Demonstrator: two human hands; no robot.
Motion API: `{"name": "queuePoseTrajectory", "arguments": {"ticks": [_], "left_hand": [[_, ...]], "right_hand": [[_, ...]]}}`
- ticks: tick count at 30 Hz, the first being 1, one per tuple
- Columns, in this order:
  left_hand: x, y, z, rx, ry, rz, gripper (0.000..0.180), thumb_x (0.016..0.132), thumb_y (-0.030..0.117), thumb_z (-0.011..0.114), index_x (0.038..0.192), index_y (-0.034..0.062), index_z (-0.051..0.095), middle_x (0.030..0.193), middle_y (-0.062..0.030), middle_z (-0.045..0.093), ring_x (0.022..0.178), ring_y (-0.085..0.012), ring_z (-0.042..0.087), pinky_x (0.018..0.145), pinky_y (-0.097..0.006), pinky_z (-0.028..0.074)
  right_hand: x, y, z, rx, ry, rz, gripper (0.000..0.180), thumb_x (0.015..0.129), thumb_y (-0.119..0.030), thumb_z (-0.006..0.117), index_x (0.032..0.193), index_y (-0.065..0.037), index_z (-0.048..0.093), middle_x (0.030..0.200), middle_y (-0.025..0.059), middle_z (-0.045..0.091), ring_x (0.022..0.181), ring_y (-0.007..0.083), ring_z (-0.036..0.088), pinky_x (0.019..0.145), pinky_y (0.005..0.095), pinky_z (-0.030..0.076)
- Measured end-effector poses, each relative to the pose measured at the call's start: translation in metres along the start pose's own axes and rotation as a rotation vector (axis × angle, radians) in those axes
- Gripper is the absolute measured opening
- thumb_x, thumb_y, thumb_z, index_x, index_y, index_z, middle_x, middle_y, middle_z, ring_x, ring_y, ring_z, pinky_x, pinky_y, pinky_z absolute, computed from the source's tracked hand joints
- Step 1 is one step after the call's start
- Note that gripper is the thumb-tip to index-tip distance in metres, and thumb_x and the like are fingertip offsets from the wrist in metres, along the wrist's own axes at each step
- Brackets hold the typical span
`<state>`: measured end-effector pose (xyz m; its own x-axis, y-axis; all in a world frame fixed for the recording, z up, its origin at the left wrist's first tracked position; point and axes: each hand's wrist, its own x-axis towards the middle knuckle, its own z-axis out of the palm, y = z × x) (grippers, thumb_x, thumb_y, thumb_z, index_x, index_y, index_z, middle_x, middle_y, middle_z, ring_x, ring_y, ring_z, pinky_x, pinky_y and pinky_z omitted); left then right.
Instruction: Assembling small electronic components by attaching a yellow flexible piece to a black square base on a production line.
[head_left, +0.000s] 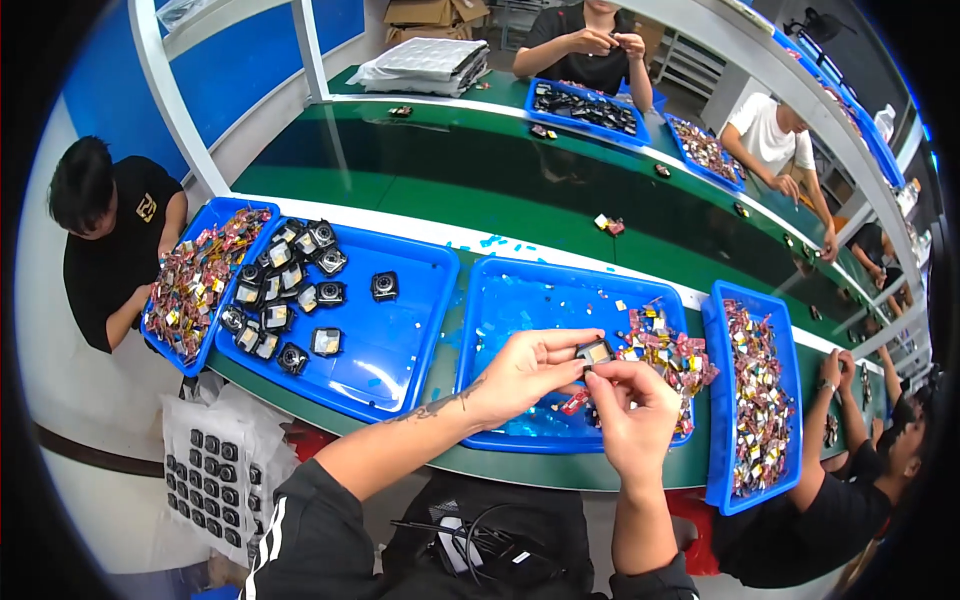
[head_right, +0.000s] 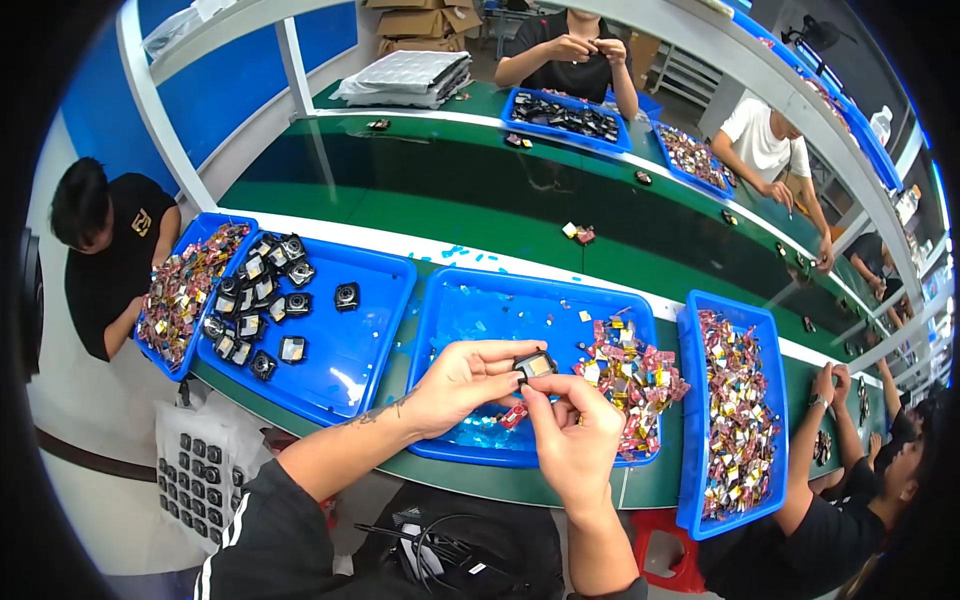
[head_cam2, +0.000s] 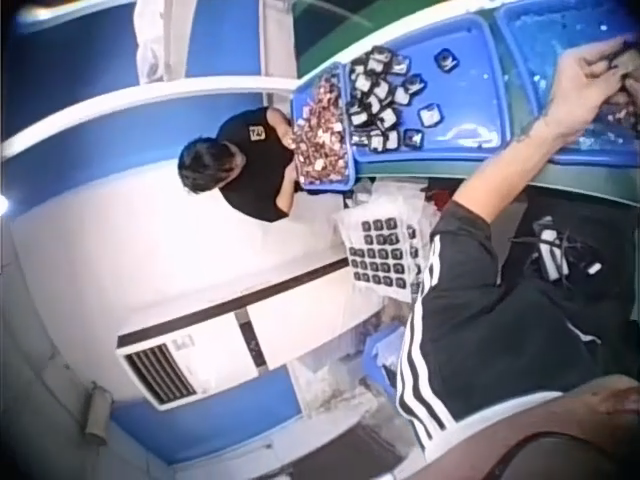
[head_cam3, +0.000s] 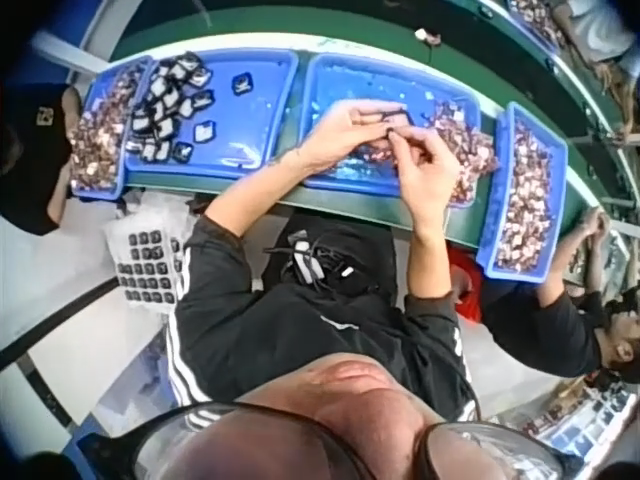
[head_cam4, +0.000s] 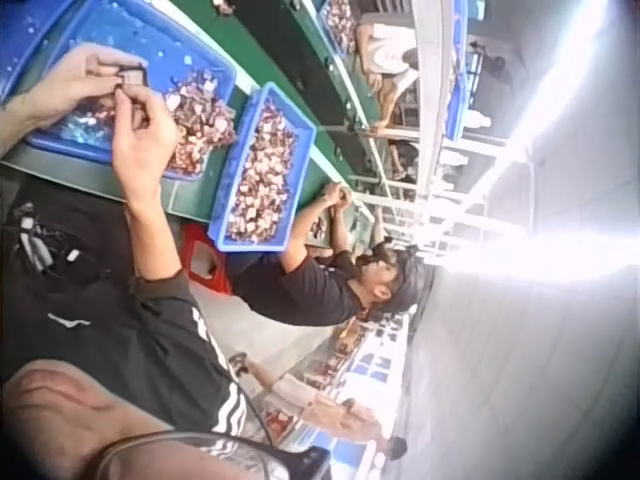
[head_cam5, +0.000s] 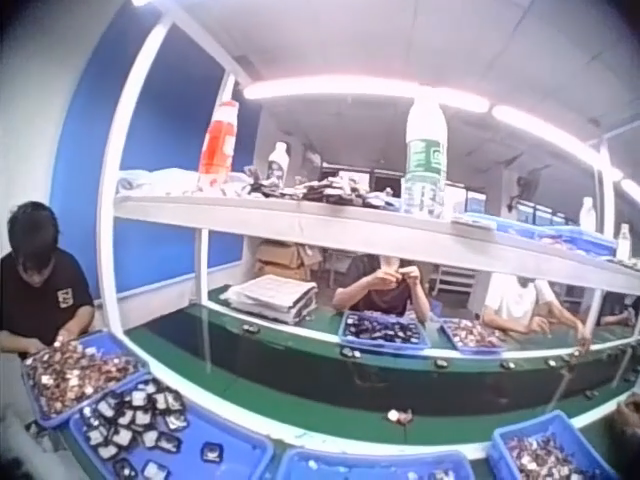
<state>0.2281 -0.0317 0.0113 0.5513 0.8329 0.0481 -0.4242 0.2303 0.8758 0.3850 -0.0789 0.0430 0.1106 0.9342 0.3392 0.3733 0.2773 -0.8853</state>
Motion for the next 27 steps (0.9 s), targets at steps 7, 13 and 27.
{"name": "queuePoseTrajectory", "arguments": {"ticks": [7,13,27], "left_hand": [[-0.003,-0.008,0.004,0.155,0.065,0.121,0.042,0.091,-0.001,0.060,0.131,-0.0044,0.051,0.118,-0.0136,0.063,0.106,-0.0166,0.062,0.093,-0.030,0.051],[-0.005,-0.011,0.002,0.169,0.046,0.117,0.041,0.090,-0.001,0.062,0.130,-0.0050,0.053,0.120,-0.0124,0.063,0.109,-0.0145,0.059,0.094,-0.028,0.050],[-0.008,-0.010,0.007,0.413,0.030,0.186,0.041,0.092,0.000,0.059,0.132,-0.0005,0.053,0.123,-0.0117,0.062,0.106,-0.0135,0.060,0.092,-0.027,0.050]], "right_hand": [[0.000,0.000,-0.010,-0.098,0.012,-0.042,0.008,0.078,0.003,0.072,0.085,0.002,0.068,0.068,-0.0001,0.061,0.050,0.0015,0.039,0.045,0.0205,0.030],[0.001,0.001,-0.009,0.107,-0.032,0.045,0.008,0.079,0.004,0.072,0.086,0.001,0.069,0.067,-0.0017,0.058,0.052,0.0009,0.037,0.047,0.0201,0.028],[0.004,0.006,-0.013,0.000,-0.041,-0.037,0.010,0.076,0.004,0.071,0.085,0.000,0.069,0.069,0.0056,0.062,0.049,0.0085,0.044,0.047,0.0248,0.035]]}}
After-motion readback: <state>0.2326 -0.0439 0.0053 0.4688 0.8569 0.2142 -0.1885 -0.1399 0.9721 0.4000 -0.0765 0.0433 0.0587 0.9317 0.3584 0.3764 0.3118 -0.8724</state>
